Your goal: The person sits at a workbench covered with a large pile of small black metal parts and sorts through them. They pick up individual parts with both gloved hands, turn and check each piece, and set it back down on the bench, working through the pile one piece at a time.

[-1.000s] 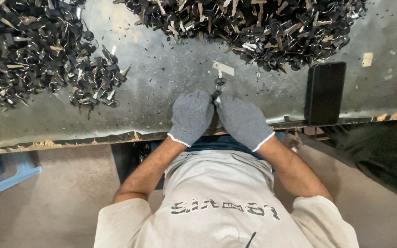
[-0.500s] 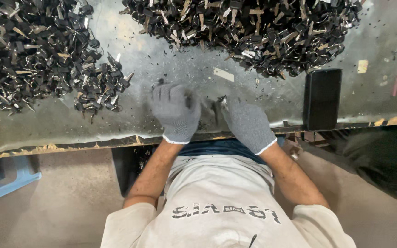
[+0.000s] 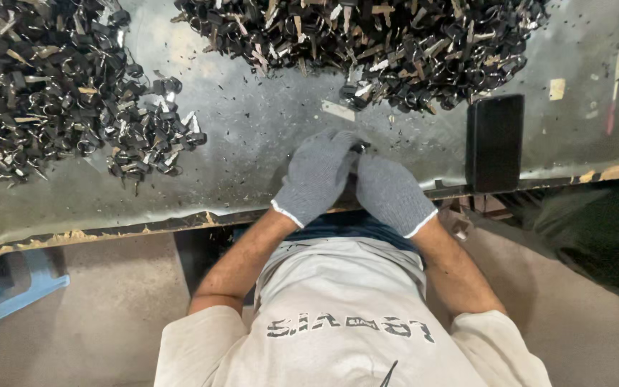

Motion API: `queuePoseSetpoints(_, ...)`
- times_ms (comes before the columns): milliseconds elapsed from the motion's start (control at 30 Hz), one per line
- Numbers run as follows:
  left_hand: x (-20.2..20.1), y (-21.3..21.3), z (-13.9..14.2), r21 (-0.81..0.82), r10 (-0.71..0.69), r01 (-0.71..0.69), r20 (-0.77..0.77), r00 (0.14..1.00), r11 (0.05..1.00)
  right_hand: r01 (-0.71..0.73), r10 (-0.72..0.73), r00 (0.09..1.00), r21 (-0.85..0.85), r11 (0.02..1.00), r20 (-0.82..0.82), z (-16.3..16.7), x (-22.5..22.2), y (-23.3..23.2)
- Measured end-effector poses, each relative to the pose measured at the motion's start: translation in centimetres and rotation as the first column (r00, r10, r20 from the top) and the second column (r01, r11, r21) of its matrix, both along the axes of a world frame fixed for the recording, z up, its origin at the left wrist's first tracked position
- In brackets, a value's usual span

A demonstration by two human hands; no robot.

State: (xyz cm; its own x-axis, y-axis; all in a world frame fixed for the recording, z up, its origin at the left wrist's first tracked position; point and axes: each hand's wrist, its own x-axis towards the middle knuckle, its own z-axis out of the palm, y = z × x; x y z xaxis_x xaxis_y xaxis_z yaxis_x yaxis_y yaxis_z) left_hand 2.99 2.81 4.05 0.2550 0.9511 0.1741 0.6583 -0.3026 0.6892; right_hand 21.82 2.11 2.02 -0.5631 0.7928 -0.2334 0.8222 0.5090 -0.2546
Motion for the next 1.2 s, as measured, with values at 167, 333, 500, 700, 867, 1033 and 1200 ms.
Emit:
queuePoseSetpoints(167, -2.5, -0.3, -0.4, -0.102, 0.141, -0.155, -0.132, 0.981, 0.983, 0.208, -0.213, 0.959, -0.044, 0.977, -0.185, 1.0, -0.8, -0.2)
queuePoseSetpoints(333, -3.1, -0.7, -1.0, -0.103, 0.161, -0.163, -0.032, 0.986, 0.981, 0.103, -0.120, 0.944, -0.073, 0.992, -0.306, 2.3, -1.9, 1.0)
queuePoseSetpoints(500, -2.9, -0.8, -2.7, -0.014, 0.056, -0.060, -0.209, 0.976, 0.998, 0.104, -0.089, 0.966, 0.051, 0.993, -0.242, 1.9, -3.5, 1.3)
queuePoseSetpoints(700, -2.8, -1.4, -3.5, 0.172, -0.001, 0.053, -0.290, 0.957, 0.984, 0.279, -0.280, 0.959, 0.024, 0.960, 0.038, 1.7, -5.5, 0.1)
queuePoseSetpoints(867, -3.2, -0.6, -2.5, 0.040, 0.044, -0.037, -0.215, 0.976, 0.999, 0.079, -0.102, 0.953, -0.091, 0.993, -0.284, 3.1, -2.8, 3.3)
queuePoseSetpoints(1033, -3.2, -0.9, -2.5, 0.012, 0.052, -0.051, -0.231, 0.972, 0.999, 0.199, -0.216, 0.971, -0.161, 0.967, -0.098, 3.3, -3.0, 2.3)
queuePoseSetpoints(1200, -3.0, -1.2, -3.1, 0.083, 0.020, 0.001, -0.251, 0.968, 0.997, 0.027, -0.012, 0.999, 0.334, 0.942, -0.045, 1.5, -3.7, 1.7)
